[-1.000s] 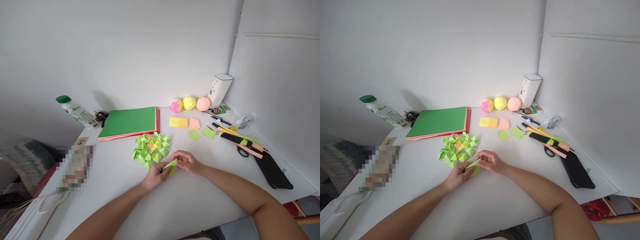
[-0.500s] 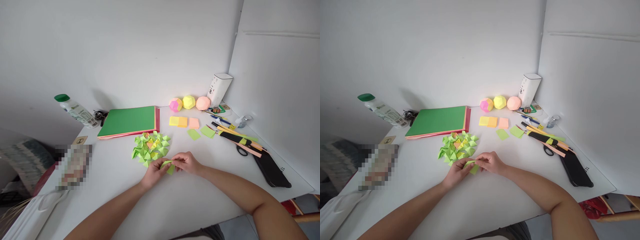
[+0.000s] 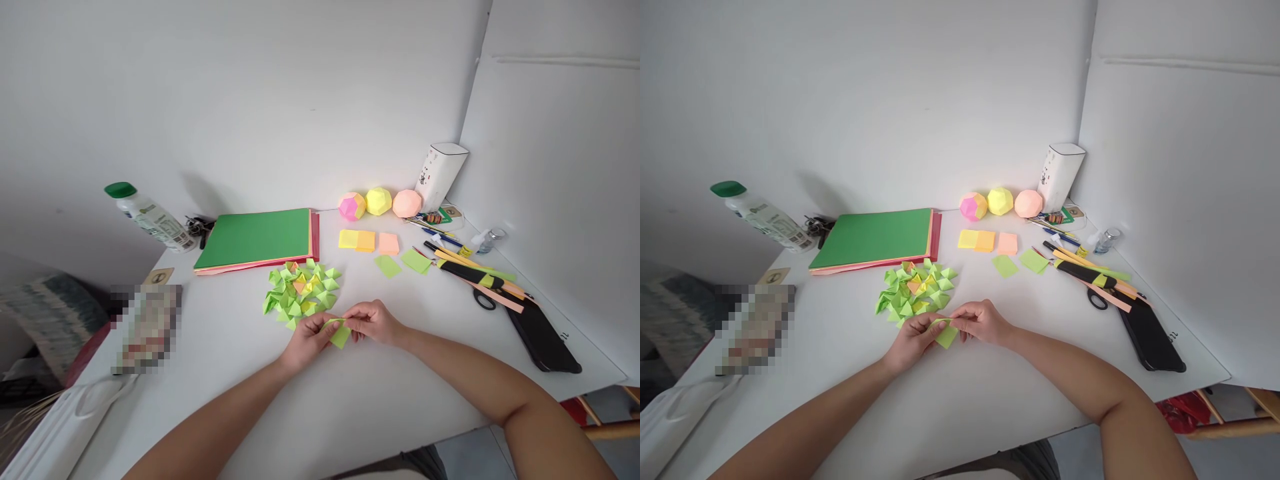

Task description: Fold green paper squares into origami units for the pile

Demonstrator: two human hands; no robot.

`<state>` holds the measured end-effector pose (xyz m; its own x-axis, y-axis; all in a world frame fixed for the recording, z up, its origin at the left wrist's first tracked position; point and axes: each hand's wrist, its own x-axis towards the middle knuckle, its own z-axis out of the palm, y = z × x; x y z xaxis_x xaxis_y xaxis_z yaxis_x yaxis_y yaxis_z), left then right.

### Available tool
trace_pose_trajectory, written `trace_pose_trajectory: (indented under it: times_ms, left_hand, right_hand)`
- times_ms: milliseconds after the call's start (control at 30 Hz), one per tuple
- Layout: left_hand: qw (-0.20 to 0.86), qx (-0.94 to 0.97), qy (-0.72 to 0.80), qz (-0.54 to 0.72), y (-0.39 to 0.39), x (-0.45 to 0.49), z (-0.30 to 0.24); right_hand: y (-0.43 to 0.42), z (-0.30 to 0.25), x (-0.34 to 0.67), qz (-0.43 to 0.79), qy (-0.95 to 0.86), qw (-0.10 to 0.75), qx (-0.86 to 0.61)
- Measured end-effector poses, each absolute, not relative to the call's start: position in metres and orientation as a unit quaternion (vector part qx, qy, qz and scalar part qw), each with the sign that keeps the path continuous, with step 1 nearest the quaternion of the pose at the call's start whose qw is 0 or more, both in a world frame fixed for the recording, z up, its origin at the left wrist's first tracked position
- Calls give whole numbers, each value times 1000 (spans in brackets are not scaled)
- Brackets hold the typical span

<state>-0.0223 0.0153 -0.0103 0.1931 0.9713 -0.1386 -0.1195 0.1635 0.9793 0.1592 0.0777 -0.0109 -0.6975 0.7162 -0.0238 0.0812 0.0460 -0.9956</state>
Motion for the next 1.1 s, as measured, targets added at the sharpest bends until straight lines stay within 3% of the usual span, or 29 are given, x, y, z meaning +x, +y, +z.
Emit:
trace_pose_trajectory:
  times_ms: [700, 1100]
  left_hand:
    - [593, 492, 475, 425, 12, -25, -3]
    - [582, 439, 491, 478, 10, -18, -6]
  right_hand:
    - [80, -8, 159, 647, -663, 235, -293]
    - [81, -3, 160, 665, -642, 221, -312]
